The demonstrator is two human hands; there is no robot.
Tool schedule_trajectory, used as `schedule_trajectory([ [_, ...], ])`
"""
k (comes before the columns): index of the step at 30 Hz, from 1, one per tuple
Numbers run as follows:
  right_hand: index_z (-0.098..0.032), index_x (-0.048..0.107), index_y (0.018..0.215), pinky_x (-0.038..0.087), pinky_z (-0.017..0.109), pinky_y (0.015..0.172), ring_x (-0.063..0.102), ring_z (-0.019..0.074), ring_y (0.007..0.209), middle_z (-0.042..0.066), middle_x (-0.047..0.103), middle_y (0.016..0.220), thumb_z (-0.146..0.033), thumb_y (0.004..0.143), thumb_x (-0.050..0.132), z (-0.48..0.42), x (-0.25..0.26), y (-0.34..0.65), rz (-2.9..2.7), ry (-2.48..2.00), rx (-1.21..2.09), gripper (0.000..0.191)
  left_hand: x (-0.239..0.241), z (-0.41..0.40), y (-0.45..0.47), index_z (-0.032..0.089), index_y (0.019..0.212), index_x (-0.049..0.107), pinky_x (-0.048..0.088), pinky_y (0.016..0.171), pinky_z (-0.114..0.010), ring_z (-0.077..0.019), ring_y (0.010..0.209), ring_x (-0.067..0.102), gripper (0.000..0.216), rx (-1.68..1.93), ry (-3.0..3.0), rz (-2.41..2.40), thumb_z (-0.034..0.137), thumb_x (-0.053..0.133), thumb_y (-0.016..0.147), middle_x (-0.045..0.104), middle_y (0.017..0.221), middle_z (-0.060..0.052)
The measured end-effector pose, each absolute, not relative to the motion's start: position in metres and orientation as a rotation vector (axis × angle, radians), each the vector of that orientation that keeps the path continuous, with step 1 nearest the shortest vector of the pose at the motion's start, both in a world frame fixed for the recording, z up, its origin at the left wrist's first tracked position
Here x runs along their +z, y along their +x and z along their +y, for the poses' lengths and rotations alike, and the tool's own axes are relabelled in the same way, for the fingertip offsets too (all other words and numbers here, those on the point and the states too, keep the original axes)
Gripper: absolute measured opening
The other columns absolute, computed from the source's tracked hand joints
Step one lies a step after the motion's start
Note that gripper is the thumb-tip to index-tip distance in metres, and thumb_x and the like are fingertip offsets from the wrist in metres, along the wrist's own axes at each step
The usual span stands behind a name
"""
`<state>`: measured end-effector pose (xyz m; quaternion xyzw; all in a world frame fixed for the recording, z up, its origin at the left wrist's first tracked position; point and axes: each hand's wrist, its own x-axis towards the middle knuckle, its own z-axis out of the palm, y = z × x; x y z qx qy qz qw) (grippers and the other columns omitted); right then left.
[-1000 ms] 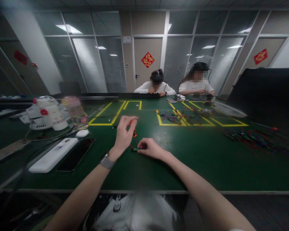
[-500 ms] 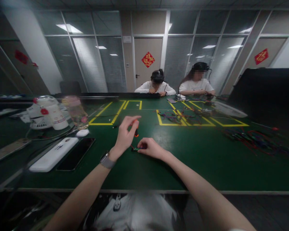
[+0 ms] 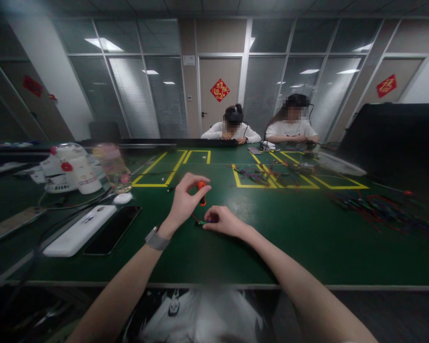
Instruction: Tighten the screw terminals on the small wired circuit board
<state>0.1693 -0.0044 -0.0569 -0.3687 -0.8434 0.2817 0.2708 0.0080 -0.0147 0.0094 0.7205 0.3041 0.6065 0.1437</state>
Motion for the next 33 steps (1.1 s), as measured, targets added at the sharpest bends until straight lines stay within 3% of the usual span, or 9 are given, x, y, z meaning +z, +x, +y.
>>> schedule_trajectory([
  [7, -0.016, 0.063, 0.096, 0.05, 0.03, 0.071, 0.059, 0.0163, 0.075, 0.002, 0.064, 0.086, -0.036, 0.071, 0.077, -0.003, -0.056, 0.164, -1.916, -0.849, 0.894, 0.035, 0.009, -0.019, 0.01, 0.021, 0.095, 0.069, 0.048, 0.075, -0.027, -0.013, 0.079, 0.057, 0.012, 1.795, 2.254, 0.983, 0.021, 0.069, 0.083, 0.056, 0.087, -0.001],
  [15, -0.02, 0.055, 0.114, 0.051, 0.035, 0.084, 0.061, 0.019, 0.089, 0.006, 0.064, 0.103, -0.024, 0.075, 0.072, -0.006, -0.029, 0.145, -1.665, -0.654, 0.677, 0.043, 0.005, -0.021, 0.009, 0.02, 0.116, 0.064, 0.048, 0.082, -0.031, -0.0175, 0.092, 0.056, 0.027, 1.778, 2.452, 1.094, 0.023, 0.045, 0.097, 0.057, 0.096, -0.006],
  [26, -0.019, 0.055, 0.1, 0.052, 0.033, 0.074, 0.059, 0.0174, 0.075, 0.002, 0.062, 0.086, -0.026, 0.076, 0.068, -0.008, -0.022, 0.15, -1.682, -0.774, 0.585, 0.028, 0.028, -0.029, 0.01, 0.017, 0.108, 0.068, 0.05, 0.084, -0.032, -0.0176, 0.094, 0.06, 0.025, 1.557, 2.442, 0.98, 0.021, 0.045, 0.096, 0.062, 0.099, -0.007],
  [29, -0.019, 0.055, 0.097, 0.051, 0.032, 0.07, 0.056, 0.0168, 0.072, 0.001, 0.06, 0.081, -0.029, 0.075, 0.069, -0.006, -0.023, 0.151, -1.69, -0.812, 0.597, 0.028, 0.045, -0.024, 0.002, 0.016, 0.097, 0.07, 0.05, 0.082, -0.031, -0.0167, 0.089, 0.062, 0.027, 1.328, 2.551, 0.943, 0.023, 0.044, 0.097, 0.065, 0.096, -0.006],
  [33, -0.02, 0.053, 0.105, 0.051, 0.033, 0.072, 0.057, 0.0172, 0.073, 0.003, 0.062, 0.087, -0.028, 0.075, 0.069, -0.004, -0.026, 0.149, -1.679, -0.831, 0.575, 0.035, 0.061, -0.009, -0.01, 0.014, 0.1, 0.069, 0.049, 0.079, -0.03, -0.0176, 0.089, 0.062, 0.027, 1.19, 2.842, 1.025, 0.021, 0.043, 0.097, 0.066, 0.094, -0.008],
])
